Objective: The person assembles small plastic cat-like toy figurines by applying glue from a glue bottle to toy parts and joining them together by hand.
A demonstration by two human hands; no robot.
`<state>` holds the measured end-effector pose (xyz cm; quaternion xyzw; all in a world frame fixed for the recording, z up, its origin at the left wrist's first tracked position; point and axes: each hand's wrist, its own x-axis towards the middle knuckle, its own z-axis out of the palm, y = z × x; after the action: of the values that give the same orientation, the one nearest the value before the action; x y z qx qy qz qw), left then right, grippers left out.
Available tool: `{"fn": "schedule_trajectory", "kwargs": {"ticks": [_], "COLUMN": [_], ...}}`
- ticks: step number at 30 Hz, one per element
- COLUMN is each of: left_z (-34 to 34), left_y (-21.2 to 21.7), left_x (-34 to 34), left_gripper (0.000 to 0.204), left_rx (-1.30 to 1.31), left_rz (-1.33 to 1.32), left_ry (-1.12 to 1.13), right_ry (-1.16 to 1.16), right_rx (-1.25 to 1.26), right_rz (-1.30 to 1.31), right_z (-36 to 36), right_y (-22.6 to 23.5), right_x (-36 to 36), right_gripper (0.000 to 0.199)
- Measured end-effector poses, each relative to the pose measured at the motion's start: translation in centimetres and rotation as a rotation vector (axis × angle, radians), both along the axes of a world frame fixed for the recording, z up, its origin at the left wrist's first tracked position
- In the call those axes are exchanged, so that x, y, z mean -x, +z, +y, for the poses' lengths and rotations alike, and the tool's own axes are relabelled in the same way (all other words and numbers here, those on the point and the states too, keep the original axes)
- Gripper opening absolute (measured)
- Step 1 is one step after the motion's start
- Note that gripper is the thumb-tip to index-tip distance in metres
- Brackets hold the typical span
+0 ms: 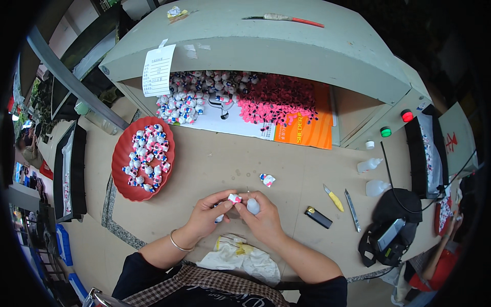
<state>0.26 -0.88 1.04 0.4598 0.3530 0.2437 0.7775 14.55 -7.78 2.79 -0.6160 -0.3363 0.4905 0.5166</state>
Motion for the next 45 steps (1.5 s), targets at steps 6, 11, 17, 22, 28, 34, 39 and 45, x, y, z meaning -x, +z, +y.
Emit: {"fn": "schedule_trajectory", "kwargs": {"ticks": [6,11,17,22,28,34,39,45], "left_z": [4.8,4.4,1.9,0.2,0.1,0.4,0.3,0.1], "left_y": [2.4,-0.3,-0.4,0.0,0.3,1.3,0.7,0.4], "left_x": [3.0,3.4,1.0,0.7,0.5,0.5,0.2,0.4], "left_gripper": [0.027,0.024,0.031,0.034,0.034,0.038,0.038,0.037], "left_rx": [0.388,0.572,0.488,0.440,0.370,0.313,0.314,0.350], "left_rz": [-0.715,-0.737,-0.210,-0.096,-0.230,-0.176,-0.172,-0.186], "left_ry": [0.497,0.271,-0.048,-0.394,-0.213,-0.086,-0.088,-0.045], "right_ry": [-0.144,-0.009,0.336,0.514,0.059,-0.076,-0.011,-0.083], "right_rx": [-0.155,-0.155,-0.104,-0.222,-0.036,-0.167,-0.203,-0.430], "right_rz": [-0.126,-0.937,-0.487,-0.418,-0.138,-0.004,0.183,-0.046], "right_z": [-0.2,1.6,1.0,0.5,-1.3,-4.3,-3.9,-3.1], "right_y": [-0.1,1.0,1.2,4.1,4.2,5.9,2.7,1.1], "right_x": [-3.8,-4.5,-5.7,-3.5,-4.7,-5.2,-3.8,-3.0], "right_gripper": [0.026,0.028,0.026,0.025,0.036,0.027,0.021,0.019]}}
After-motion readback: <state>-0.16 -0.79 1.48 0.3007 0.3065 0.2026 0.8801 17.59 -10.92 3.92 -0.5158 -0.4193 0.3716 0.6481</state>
